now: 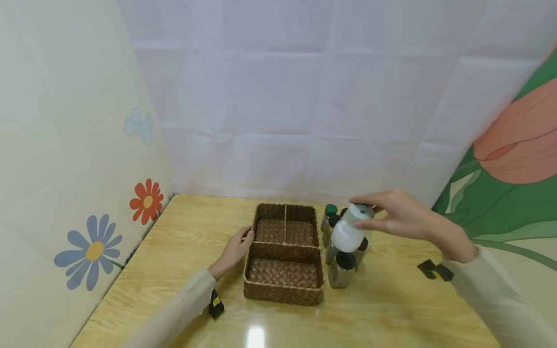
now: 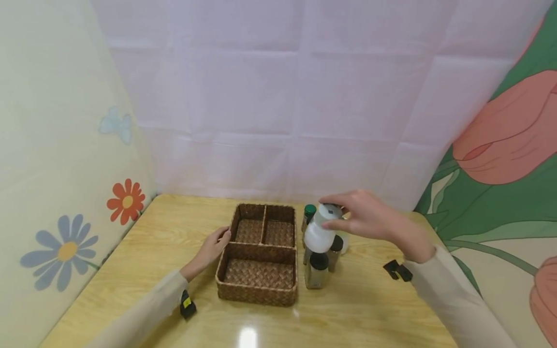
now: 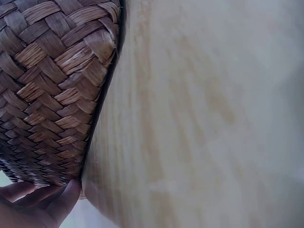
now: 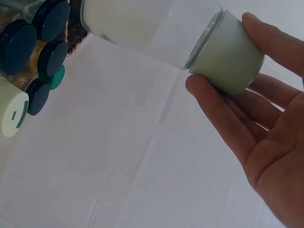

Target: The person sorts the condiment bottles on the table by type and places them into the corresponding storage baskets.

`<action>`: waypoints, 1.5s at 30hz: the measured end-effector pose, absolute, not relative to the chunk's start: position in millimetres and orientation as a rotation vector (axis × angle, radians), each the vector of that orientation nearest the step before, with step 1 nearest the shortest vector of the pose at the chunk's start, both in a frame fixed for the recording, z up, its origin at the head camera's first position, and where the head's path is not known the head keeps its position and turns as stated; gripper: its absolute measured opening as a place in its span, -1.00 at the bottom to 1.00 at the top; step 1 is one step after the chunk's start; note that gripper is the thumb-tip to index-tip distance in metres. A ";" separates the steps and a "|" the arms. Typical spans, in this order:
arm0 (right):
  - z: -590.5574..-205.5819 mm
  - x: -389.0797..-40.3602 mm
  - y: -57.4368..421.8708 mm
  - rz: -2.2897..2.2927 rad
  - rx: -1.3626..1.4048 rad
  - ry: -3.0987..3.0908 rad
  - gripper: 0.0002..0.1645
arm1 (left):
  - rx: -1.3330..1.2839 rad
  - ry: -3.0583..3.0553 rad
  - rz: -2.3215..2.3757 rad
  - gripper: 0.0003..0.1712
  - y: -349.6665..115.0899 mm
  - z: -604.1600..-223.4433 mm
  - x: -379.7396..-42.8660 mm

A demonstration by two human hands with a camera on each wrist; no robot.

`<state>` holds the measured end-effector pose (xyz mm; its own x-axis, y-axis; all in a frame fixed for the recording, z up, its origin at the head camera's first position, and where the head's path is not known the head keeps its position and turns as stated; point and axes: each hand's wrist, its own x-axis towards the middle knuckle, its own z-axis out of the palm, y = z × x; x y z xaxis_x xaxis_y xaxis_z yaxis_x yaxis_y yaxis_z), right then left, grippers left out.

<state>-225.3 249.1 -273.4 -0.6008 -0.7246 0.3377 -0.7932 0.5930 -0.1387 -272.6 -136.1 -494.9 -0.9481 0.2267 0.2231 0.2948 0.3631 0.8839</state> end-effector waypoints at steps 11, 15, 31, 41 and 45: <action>-275.8 -236.6 237.6 0.409 1.232 -2.627 -0.39 | -0.484 -2.543 -1.677 -0.44 -137.1 -497.5 -270.8; -276.3 -240.8 229.6 0.379 1.236 -2.642 -0.39 | -0.495 -2.540 -1.663 -0.44 -137.3 -496.3 -271.0; -285.3 -259.3 203.7 0.365 1.325 -2.598 -0.39 | -0.499 -2.544 -1.674 -0.42 -135.9 -494.8 -271.7; -286.3 -270.1 189.0 0.330 1.378 -2.590 -0.40 | -0.489 -2.547 -1.673 -0.46 -136.2 -495.6 -271.3; -286.2 -274.5 182.8 0.342 1.403 -2.582 -0.40 | -0.486 -2.553 -1.683 -0.41 -137.2 -495.7 -271.0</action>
